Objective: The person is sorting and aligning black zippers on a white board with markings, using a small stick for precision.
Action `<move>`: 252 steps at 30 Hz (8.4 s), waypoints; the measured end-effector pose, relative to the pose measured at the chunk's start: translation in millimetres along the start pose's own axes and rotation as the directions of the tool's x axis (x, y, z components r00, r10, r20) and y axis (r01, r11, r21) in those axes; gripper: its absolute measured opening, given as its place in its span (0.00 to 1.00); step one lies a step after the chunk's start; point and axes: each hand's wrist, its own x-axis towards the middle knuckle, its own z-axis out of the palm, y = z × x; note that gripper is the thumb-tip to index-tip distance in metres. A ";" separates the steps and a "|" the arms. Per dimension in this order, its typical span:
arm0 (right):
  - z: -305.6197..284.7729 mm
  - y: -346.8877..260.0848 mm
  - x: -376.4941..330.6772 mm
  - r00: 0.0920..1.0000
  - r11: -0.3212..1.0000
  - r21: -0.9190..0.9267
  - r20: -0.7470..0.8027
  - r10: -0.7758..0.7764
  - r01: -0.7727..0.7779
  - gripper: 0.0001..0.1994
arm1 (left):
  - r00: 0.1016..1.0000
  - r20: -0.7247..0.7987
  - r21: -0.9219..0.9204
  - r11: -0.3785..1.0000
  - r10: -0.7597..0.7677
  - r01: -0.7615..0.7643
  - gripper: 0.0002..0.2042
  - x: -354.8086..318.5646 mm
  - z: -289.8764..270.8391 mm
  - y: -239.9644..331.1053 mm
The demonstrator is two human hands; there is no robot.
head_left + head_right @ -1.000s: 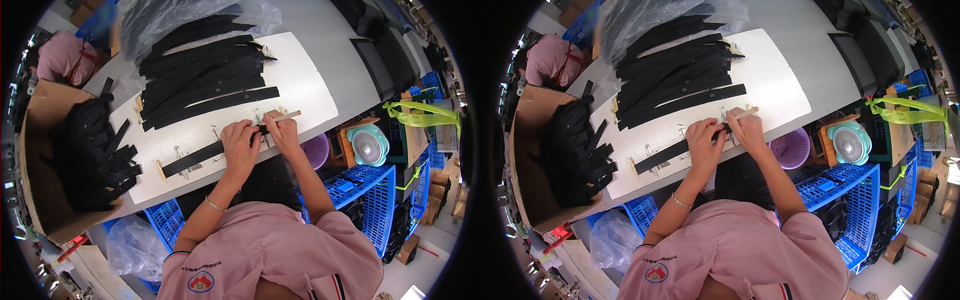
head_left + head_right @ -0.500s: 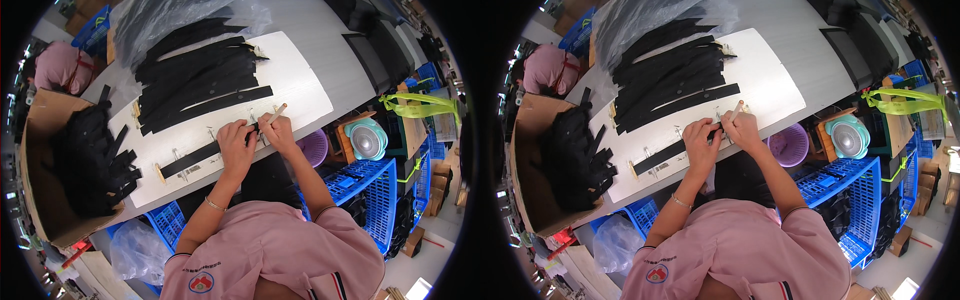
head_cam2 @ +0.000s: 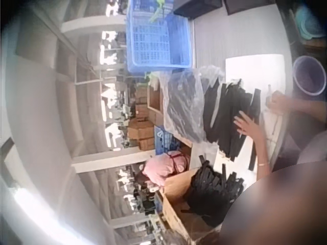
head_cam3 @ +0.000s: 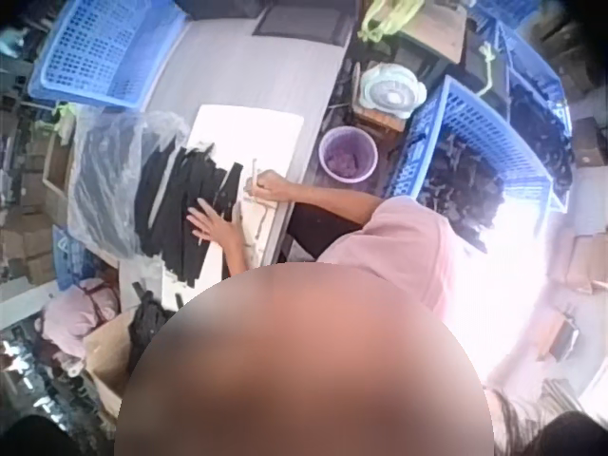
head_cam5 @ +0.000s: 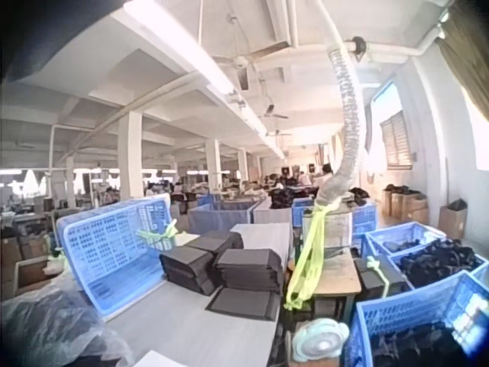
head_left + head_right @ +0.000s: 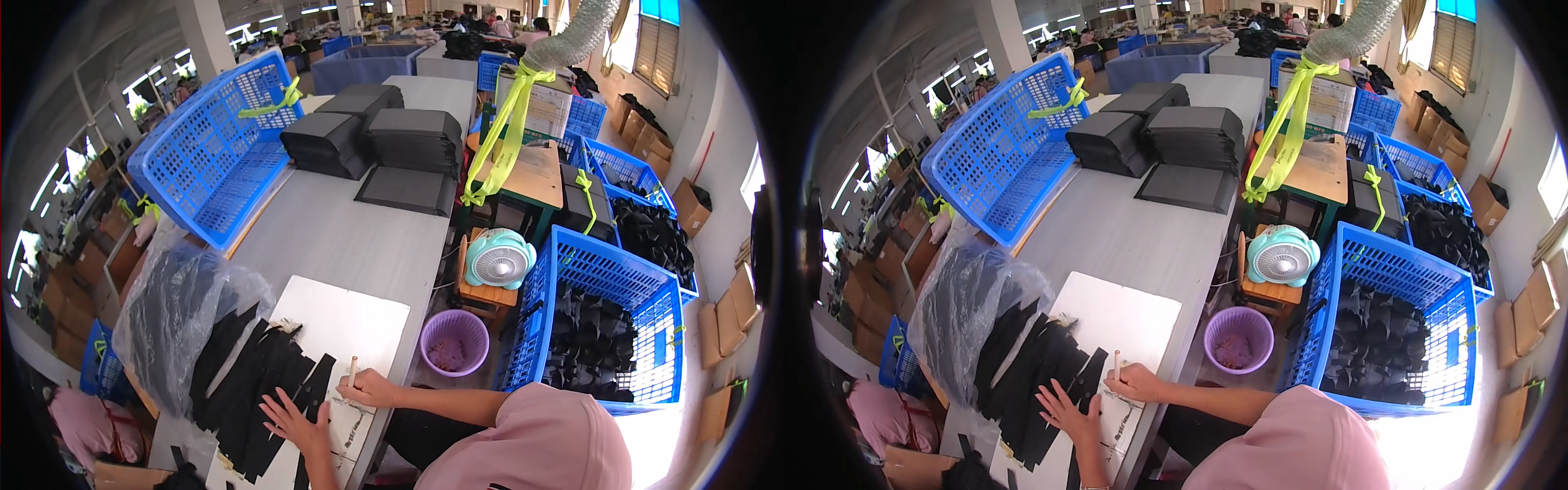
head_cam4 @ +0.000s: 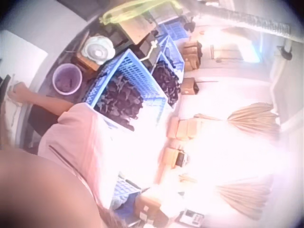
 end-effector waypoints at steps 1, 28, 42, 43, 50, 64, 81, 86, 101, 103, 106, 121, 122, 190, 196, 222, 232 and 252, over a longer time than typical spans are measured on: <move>1.4 0.9 0.6 1.000 1.000 -0.021 -0.007 -0.003 0.003 0.18 | 1.000 0.014 0.028 1.000 -0.003 0.002 0.54 16.4 -2.5 -8.5; 7.9 -7.6 7.2 0.954 0.948 0.104 0.005 0.301 -0.299 0.14 | 0.964 -0.265 -0.085 0.994 0.036 -0.061 0.51 117.5 -17.3 -119.0; 10.7 -5.8 3.2 0.947 0.944 0.116 -0.055 0.317 -0.309 0.15 | 0.882 -0.297 0.044 0.918 -0.366 0.395 0.36 -188.2 -126.3 -146.5; 11.5 -3.3 3.1 0.948 0.944 0.118 -0.047 0.315 -0.308 0.15 | 0.858 -0.318 0.115 0.882 -0.403 0.456 0.37 -200.1 -129.2 -159.8; 11.8 13.7 5.4 0.984 0.986 0.005 -0.063 0.166 -0.166 0.15 | 0.805 -0.341 0.235 0.785 -0.485 0.573 0.45 -213.4 -141.0 -233.8; 12.4 5.1 5.2 0.980 0.982 -0.017 -0.070 0.186 -0.187 0.15 | 0.737 -0.469 0.094 0.803 -0.486 0.589 0.28 -224.3 -126.2 -222.6; 14.9 8.8 5.7 0.973 0.975 0.008 -0.070 0.222 -0.222 0.14 | 0.839 -0.341 -0.102 0.904 -0.423 0.415 0.16 -158.0 -117.9 -236.8; 12.5 14.7 4.8 0.983 0.985 -0.027 -0.076 0.167 -0.169 0.15 | 0.825 -0.481 0.068 0.925 -0.297 0.373 0.05 -129.2 -120.9 -223.2; 41.9 -41.6 -54.3 0.928 0.757 -0.538 0.234 -0.289 0.371 0.21 | 0.964 -0.258 -0.264 0.965 -0.060 -0.011 0.24 -124.9 -10.6 23.7; 37.5 -30.6 -60.7 0.920 0.715 -0.581 0.293 -0.261 0.388 0.23 | 0.982 -0.184 -0.272 0.962 -0.038 -0.013 0.27 -127.9 -12.4 28.9; 20.0 -25.7 -58.3 0.914 0.657 -0.645 0.357 -0.194 0.391 0.27 | 0.988 -0.138 -0.283 0.959 -0.069 0.028 0.30 -135.1 -18.3 26.0; -29.0 -6.4 -40.6 0.928 0.625 -0.693 0.337 -0.159 0.358 0.27 | 0.922 -0.107 -0.059 0.928 -0.372 0.368 0.37 -200.2 -58.0 -31.8; -29.1 -7.0 -40.0 0.928 0.622 -0.695 0.337 -0.162 0.361 0.25 | 0.914 -0.103 -0.050 0.920 -0.392 0.389 0.36 -204.2 -61.7 -35.7; 96.3 -70.0 -14.5 0.973 0.995 0.009 0.209 0.098 -0.102 0.12 | 0.896 -0.150 -0.051 0.909 -0.417 0.415 0.36 -212.4 -55.2 -38.5; 89.8 -53.9 -14.8 0.971 0.994 -0.049 0.215 0.105 -0.097 0.14 | 0.904 -0.133 -0.046 0.914 -0.405 0.403 0.37 -211.3 -57.6 -38.9; 84.2 -49.9 -12.2 0.952 0.997 -0.047 0.303 -0.048 0.065 0.13 | 0.887 -0.357 -0.396 0.907 -0.294 0.141 0.08 -128.2 -33.0 -2.1; 76.7 -45.6 -15.3 0.946 0.997 -0.043 0.321 -0.045 0.062 0.12 | 0.892 -0.356 -0.391 0.911 -0.280 0.130 0.08 -127.7 -30.1 -2.2; 5.8 -16.2 -54.0 0.942 0.663 -0.695 0.065 -0.329 0.279 0.28 | 0.914 -0.311 -0.314 0.936 -0.261 0.161 0.08 -128.3 -30.4 0.5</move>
